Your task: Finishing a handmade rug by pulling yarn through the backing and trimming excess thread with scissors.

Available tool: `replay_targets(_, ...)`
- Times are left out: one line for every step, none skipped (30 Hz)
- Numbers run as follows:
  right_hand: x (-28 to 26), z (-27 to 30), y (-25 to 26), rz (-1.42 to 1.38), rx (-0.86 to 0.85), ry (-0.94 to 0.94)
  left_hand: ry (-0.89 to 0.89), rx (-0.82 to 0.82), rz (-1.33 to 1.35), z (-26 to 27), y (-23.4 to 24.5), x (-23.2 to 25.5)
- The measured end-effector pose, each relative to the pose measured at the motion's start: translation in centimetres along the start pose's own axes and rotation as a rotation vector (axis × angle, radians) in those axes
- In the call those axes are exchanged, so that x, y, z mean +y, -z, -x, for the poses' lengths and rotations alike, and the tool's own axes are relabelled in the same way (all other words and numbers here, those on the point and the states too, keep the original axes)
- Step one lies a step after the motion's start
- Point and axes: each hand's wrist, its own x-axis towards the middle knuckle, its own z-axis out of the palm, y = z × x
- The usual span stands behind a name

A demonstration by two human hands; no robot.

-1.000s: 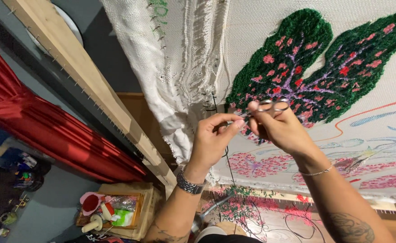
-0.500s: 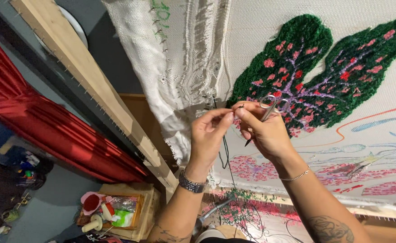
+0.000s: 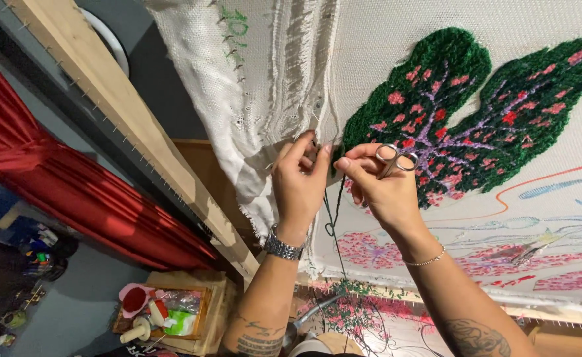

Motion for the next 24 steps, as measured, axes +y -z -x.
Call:
replay_targets(0.0,0.0,-0.1,-0.001,-0.001,-0.001,0.001,0.000,-0.001,-0.1,-0.1,-0.1)
replay_targets(0.0,-0.1,-0.1,0.023,0.000,0.015,0.010,-0.012,0.001,-0.2,-0.1,-0.2)
replay_targets(0.0,-0.2,-0.3,0.047,-0.001,0.032,0.019,-0.023,0.002,-0.4,-0.1,-0.3)
replay_targets(0.2,-0.3,-0.4,0.045,-0.003,0.032,0.019,-0.022,0.000,-0.5,-0.1,-0.5)
replay_targets(0.2,-0.4,-0.5,0.055,0.009,0.040,0.020,-0.021,0.017,-0.6,-0.1,-0.7)
replay_targets(0.3,-0.6,-0.6,0.065,0.021,0.049,0.020,-0.021,0.033,-0.8,-0.1,-0.9)
replay_targets(0.5,-0.6,-0.7,0.065,0.022,0.047,0.022,-0.022,0.032,-0.7,-0.2,-1.2)
replay_targets(0.7,-0.7,-0.8,0.043,0.022,0.059,0.068,-0.053,0.092,-0.7,-0.2,-1.6)
replay_targets(0.8,-0.8,-1.0,0.020,0.021,0.073,0.113,-0.083,0.151,-0.7,-0.1,-1.9)
replay_targets(0.7,-0.8,-1.2,0.018,0.021,0.072,0.113,-0.083,0.150,-0.9,0.1,-1.9)
replay_targets(0.6,-0.8,-1.4,0.103,0.040,0.117,0.148,-0.130,0.180,-1.1,0.2,-2.0)
replay_targets(0.5,-0.8,-1.6,0.188,0.060,0.163,0.184,-0.176,0.210,-1.2,0.4,-2.0)
replay_targets(0.5,-0.7,-1.7,0.186,0.060,0.163,0.183,-0.176,0.209,-1.3,0.6,-1.6)
replay_targets(0.5,-0.6,-1.8,0.216,0.064,0.190,0.210,-0.237,0.198,-1.3,0.9,-1.2)
replay_targets(0.5,-0.5,-2.0,0.245,0.067,0.217,0.236,-0.297,0.186,-1.4,1.2,-0.8)
replay_targets(0.5,-0.5,-2.1,0.243,0.065,0.218,0.234,-0.296,0.185,-1.6,1.3,-0.7)
replay_targets(0.5,-0.6,-2.1,0.208,0.059,0.238,0.279,-0.366,0.206,-1.9,1.3,-0.6)
replay_targets(0.6,-0.7,-2.0,0.172,0.053,0.258,0.324,-0.435,0.227,-2.1,1.3,-0.5)
replay_targets(0.7,-0.7,-2.0,0.172,0.052,0.258,0.325,-0.434,0.227,-2.1,1.2,-0.9)
replay_targets(0.7,-0.7,-1.9,0.171,0.058,0.244,0.366,-0.461,0.300,-2.1,1.1,-1.3)
replay_targets(0.8,-0.7,-1.9,0.169,0.066,0.229,0.407,-0.489,0.373,-2.1,1.0,-1.6)
replay_targets(0.9,-0.8,-1.9,0.169,0.067,0.229,0.407,-0.490,0.373,-2.1,0.9,-2.1)
replay_targets(1.0,-0.8,-1.8,0.157,0.069,0.232,0.414,-0.490,0.430,-2.1,0.8,-2.6)
replay_targets(1.1,-0.9,-1.7,0.145,0.071,0.235,0.420,-0.491,0.487,-2.0,0.6,-3.1)
